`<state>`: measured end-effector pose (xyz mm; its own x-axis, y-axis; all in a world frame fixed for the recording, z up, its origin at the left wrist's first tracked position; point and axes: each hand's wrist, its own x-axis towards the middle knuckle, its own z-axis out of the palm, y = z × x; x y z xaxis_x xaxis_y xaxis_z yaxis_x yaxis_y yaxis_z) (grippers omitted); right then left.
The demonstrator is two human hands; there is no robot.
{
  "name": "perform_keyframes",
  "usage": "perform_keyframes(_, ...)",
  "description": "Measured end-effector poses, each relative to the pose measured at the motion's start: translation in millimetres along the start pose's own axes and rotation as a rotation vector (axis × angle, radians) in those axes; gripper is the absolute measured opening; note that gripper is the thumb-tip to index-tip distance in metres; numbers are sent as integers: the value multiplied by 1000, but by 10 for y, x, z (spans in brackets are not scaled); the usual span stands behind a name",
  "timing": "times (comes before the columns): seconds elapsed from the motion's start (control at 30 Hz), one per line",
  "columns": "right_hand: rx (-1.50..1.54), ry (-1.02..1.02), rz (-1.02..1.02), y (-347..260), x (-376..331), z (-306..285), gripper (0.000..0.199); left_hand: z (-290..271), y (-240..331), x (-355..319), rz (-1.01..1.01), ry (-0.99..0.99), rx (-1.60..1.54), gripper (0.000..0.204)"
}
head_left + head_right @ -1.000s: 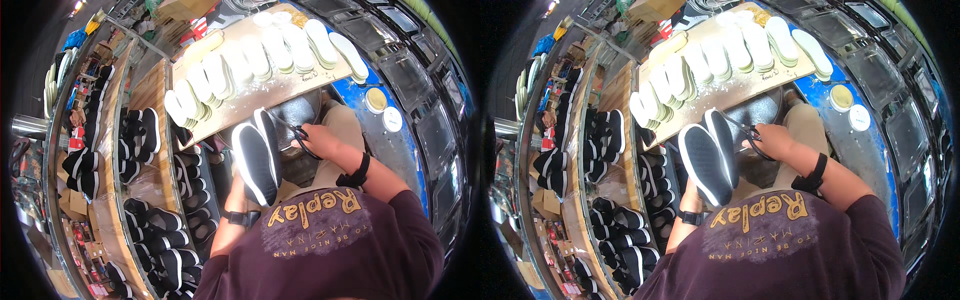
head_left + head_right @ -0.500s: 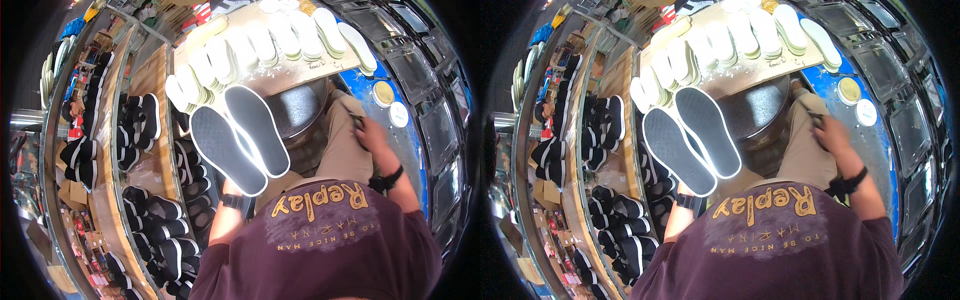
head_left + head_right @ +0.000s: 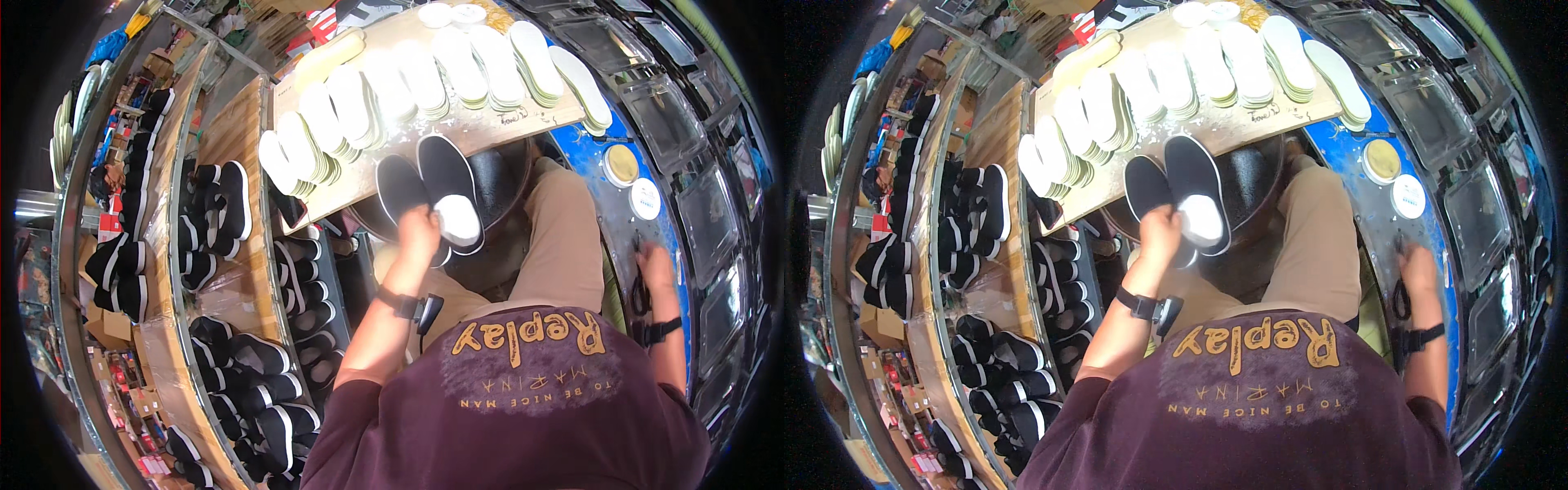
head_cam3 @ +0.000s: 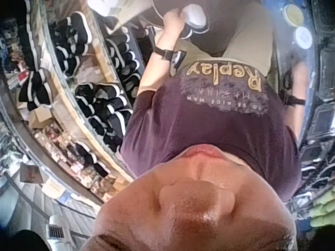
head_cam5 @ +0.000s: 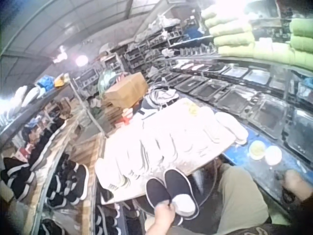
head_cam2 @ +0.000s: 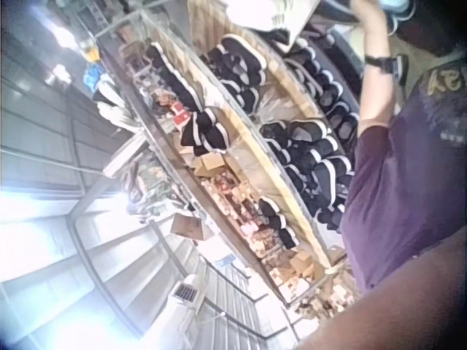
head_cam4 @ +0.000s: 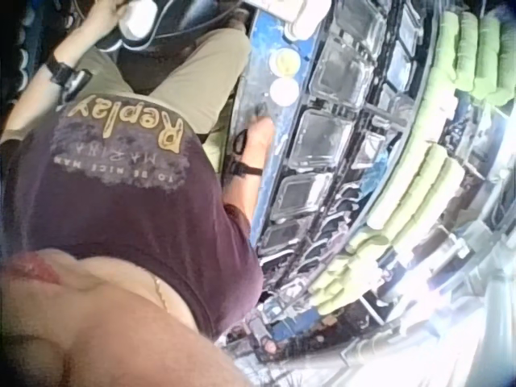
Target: Trimming excess material from shoe soles and inserting insoles into finished shoes at a factory workstation.
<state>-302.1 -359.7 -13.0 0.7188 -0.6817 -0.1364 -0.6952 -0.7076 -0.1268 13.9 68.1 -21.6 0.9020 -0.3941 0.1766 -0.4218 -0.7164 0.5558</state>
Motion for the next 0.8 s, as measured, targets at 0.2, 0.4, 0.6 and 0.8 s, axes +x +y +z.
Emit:
perform_keyframes(0.2,371,-8,-486,-2130,670,-436,23,-734,-133,130,17,-150,-120,14)
perform_keyframes(0.4,257,-23,-1184,-4546,900,-241,18,-1585,-1404,540,-29,210,165,12)
perform_keyframes(0.6,314,104,-1525,-6508,647,221,15,-1877,-2165,1049,-54,209,482,37)
perform_keyframes(0.8,120,114,-1306,-7166,681,320,25,-1999,-2141,1397,-222,8,442,39)
